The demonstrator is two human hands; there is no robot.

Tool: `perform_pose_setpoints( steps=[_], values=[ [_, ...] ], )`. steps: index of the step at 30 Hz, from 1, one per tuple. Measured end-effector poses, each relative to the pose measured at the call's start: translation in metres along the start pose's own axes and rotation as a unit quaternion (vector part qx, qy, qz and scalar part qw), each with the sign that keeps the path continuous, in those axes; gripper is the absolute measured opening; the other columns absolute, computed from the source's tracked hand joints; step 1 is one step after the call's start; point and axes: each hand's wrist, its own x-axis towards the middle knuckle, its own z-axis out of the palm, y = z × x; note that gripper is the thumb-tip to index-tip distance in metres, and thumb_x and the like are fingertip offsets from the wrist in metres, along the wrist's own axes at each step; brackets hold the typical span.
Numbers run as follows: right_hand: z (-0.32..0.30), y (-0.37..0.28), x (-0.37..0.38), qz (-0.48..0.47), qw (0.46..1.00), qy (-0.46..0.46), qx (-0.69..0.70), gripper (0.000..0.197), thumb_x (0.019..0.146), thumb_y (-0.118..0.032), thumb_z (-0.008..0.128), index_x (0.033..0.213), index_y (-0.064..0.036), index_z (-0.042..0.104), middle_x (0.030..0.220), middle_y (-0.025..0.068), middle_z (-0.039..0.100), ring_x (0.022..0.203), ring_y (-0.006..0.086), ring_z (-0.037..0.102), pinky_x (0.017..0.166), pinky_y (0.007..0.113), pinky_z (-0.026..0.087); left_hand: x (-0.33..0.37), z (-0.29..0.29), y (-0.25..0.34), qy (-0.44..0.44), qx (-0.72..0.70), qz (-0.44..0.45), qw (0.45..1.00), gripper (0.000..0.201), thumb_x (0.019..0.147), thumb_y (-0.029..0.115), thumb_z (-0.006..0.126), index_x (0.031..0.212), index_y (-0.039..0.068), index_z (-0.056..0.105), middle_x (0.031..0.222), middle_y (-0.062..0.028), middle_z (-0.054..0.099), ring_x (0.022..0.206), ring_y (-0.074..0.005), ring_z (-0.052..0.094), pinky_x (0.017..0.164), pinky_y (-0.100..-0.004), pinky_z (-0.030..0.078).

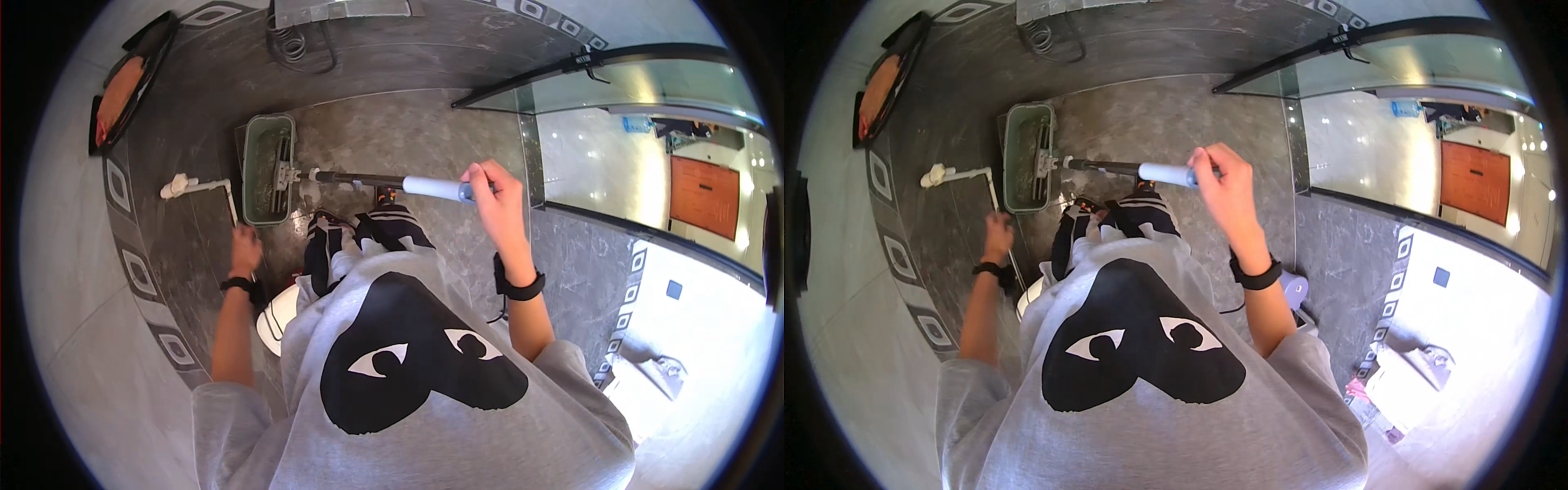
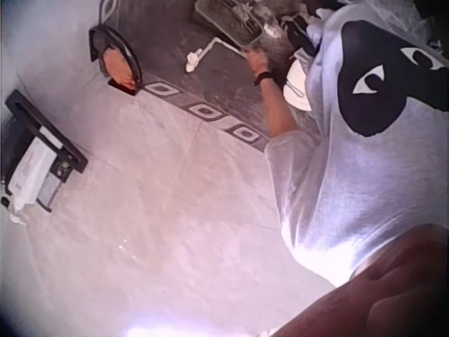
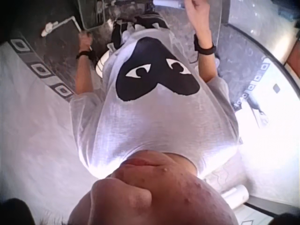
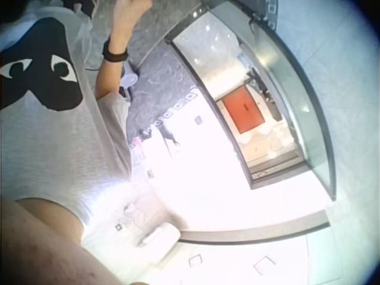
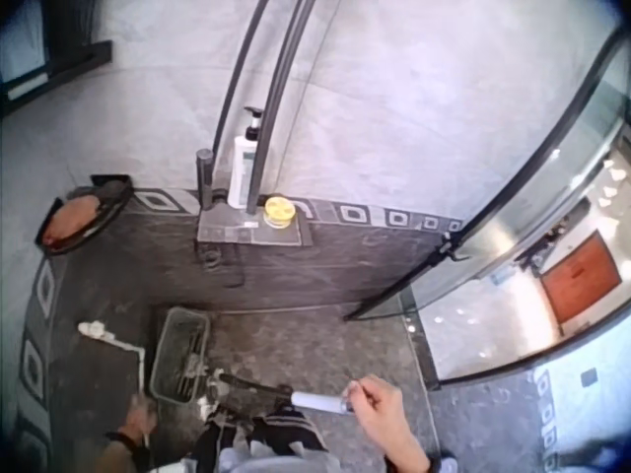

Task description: Cleaning the floor inside a bathroom shower stall using a squeegee and bucket.

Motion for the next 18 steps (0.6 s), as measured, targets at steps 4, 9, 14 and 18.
perform_pose_setpoints(
  steps=[4, 9, 14, 18],
  values=[
    [-0.011, 0.007, 0.024, 0.051, 0.985, -0.114, -0.123, 0.025, 0.085, -0.026, 0.059, 0.085, -0.0029, 0.068, 0.078, 0.0155, 0.067, 0.073, 0.0303, 0.067, 0.066, 0.035, 0.051, -0.126, 0.132, -0.101, -0.245, -0.162, -0.161, 0.942, 0.021, 0.083, 0.016, 0.052, 0.082, -0.002, 0.064, 0.068, -0.0143, 0.063, 0.065, -0.0318, 0.062, 0.066, -0.0394, 0.052],
    [-0.038, 0.029, 0.050, 0.076, 0.966, -0.163, -0.183, 0.024, 0.085, -0.026, 0.059, 0.088, -0.0039, 0.068, 0.077, 0.0152, 0.068, 0.072, 0.0301, 0.067, 0.066, 0.035, 0.051, -0.131, 0.124, 0.016, -0.243, -0.208, -0.198, 0.927, 0.030, 0.088, 0.020, 0.047, 0.101, -0.005, 0.060, 0.080, -0.0136, 0.066, 0.065, -0.0215, 0.065, 0.060, -0.0338, 0.051],
    [-0.005, 0.022, 0.071, -0.041, 0.993, -0.072, 0.085, 0.021, 0.090, -0.016, 0.052, 0.085, 0.0013, 0.064, 0.070, 0.0099, 0.065, 0.066, 0.0184, 0.064, 0.062, 0.031, 0.050, -0.146, 0.139, -0.020, -0.183, -0.338, -0.296, 0.874, 0.020, 0.085, 0.011, 0.051, 0.094, -0.003, 0.061, 0.075, -0.0119, 0.065, 0.064, -0.0203, 0.063, 0.057, -0.0325, 0.052],
    [0.033, 0.017, 0.076, -0.037, 0.878, -0.049, 0.475, 0.016, 0.089, -0.005, 0.046, 0.078, -0.0006, 0.056, 0.068, 0.0069, 0.062, 0.064, 0.0134, 0.060, 0.062, 0.026, 0.047, -0.125, 0.134, -0.039, -0.059, -0.134, -0.092, 0.985, 0.019, 0.082, 0.014, 0.053, 0.066, 0.006, 0.059, 0.067, -0.0033, 0.059, 0.060, -0.0158, 0.058, 0.053, -0.0292, 0.047]
  ],
)
